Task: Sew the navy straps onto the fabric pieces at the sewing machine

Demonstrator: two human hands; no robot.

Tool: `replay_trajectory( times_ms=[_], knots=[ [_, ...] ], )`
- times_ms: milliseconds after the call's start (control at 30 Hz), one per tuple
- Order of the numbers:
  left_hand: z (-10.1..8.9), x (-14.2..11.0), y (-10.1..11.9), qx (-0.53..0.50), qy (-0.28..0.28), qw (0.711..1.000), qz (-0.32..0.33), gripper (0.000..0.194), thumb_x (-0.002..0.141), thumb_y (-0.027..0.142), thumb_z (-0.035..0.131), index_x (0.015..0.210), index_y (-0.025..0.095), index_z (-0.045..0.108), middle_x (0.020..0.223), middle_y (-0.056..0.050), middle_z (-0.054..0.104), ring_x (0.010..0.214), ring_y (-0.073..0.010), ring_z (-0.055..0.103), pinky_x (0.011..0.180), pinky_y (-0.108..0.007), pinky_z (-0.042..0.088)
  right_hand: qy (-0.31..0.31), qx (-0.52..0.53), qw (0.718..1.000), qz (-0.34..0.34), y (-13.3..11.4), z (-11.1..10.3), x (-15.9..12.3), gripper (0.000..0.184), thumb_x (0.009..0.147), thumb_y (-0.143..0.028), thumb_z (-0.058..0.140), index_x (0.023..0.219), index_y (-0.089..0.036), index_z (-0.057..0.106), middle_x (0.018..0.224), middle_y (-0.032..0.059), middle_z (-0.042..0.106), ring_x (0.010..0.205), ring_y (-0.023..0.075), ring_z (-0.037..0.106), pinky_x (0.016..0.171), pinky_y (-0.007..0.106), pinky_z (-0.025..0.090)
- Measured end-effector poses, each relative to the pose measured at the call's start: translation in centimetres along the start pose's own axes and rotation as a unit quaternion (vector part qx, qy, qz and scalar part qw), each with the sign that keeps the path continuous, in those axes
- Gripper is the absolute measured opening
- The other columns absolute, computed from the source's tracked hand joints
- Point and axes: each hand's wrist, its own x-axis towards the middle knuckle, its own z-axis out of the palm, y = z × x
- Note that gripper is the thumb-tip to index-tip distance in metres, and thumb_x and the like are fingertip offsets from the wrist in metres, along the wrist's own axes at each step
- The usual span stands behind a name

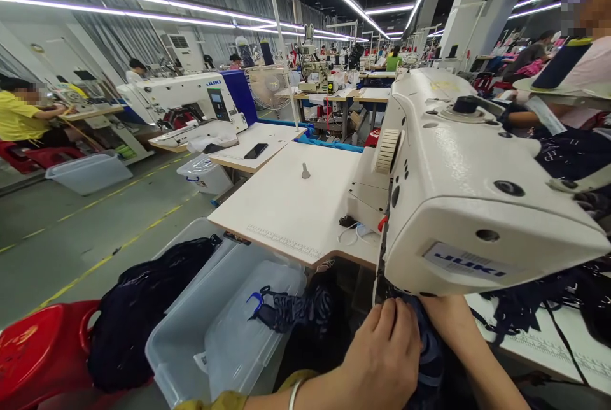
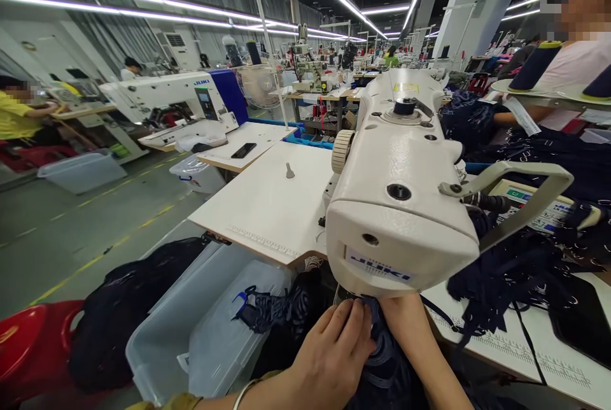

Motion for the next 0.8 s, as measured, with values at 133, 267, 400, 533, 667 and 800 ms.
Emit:
replay_trajectory(
  times_ms=[133,267,400,533,667,800],
  knots=[
    [0.17,0.39,-0.11,-0.017,-0.003,1.000,-0.013,0.033,0.099,0.028,0.045,0.114,0.005,0.062,0.110,-0.012,0.064,0.099,-0.0224,0.059,0.088,-0.031,0.046,0.041,-0.013,0.999,-0.023,0.49,0.47,0.42,0.021,0.079,-0.035,0.052,0.082,-0.025,0.071,0.085,0.0081,0.076,0.100,0.0319,0.067,0.092,0.046,0.052],
    [0.19,0.62,-0.21,-0.028,-0.005,0.999,-0.025,0.035,0.098,0.033,0.048,0.114,0.006,0.063,0.109,-0.011,0.064,0.100,-0.0212,0.058,0.088,-0.030,0.045,0.049,-0.011,0.998,-0.025,0.70,0.90,0.45,0.019,0.080,-0.031,0.052,0.073,-0.026,0.070,0.081,0.0111,0.075,0.099,0.0352,0.066,0.089,0.053,0.051],
    [0.15,0.71,-0.26,-0.031,-0.004,0.999,-0.022,0.034,0.098,0.032,0.049,0.114,0.006,0.063,0.111,-0.011,0.064,0.101,-0.0217,0.059,0.090,-0.031,0.045,0.045,-0.002,0.999,-0.025,0.67,0.81,0.31,0.020,0.079,-0.030,0.052,0.069,-0.025,0.068,0.078,0.0126,0.074,0.098,0.0374,0.065,0.089,0.057,0.050],
    [0.19,0.69,-0.22,-0.033,0.008,0.999,-0.017,0.035,0.100,0.031,0.044,0.114,0.005,0.063,0.111,-0.010,0.064,0.101,-0.0223,0.059,0.089,-0.031,0.045,0.032,0.017,0.999,-0.022,0.69,0.59,0.37,0.017,0.077,-0.029,0.055,0.066,-0.025,0.067,0.077,0.0125,0.074,0.098,0.0378,0.065,0.089,0.056,0.050],
    [0.39,0.48,-0.06,-0.027,0.002,0.999,-0.022,0.034,0.100,0.030,0.044,0.115,0.006,0.063,0.113,-0.010,0.064,0.102,-0.0226,0.058,0.089,-0.032,0.045,0.013,0.050,0.999,-0.019,0.68,0.61,0.66,0.015,0.076,-0.027,0.056,0.071,-0.025,0.069,0.081,0.0116,0.075,0.101,0.0362,0.064,0.089,0.053,0.052],
    [0.80,0.47,0.01,-0.017,0.044,0.998,-0.043,0.033,0.100,0.028,0.041,0.110,0.007,0.064,0.108,-0.010,0.066,0.098,-0.0231,0.060,0.085,-0.033,0.046,0.006,0.081,0.997,-0.014,0.08,0.57,1.02,0.016,0.075,-0.025,0.057,0.081,-0.025,0.072,0.088,0.0092,0.075,0.103,0.0329,0.065,0.089,0.046,0.054]
  ],
)
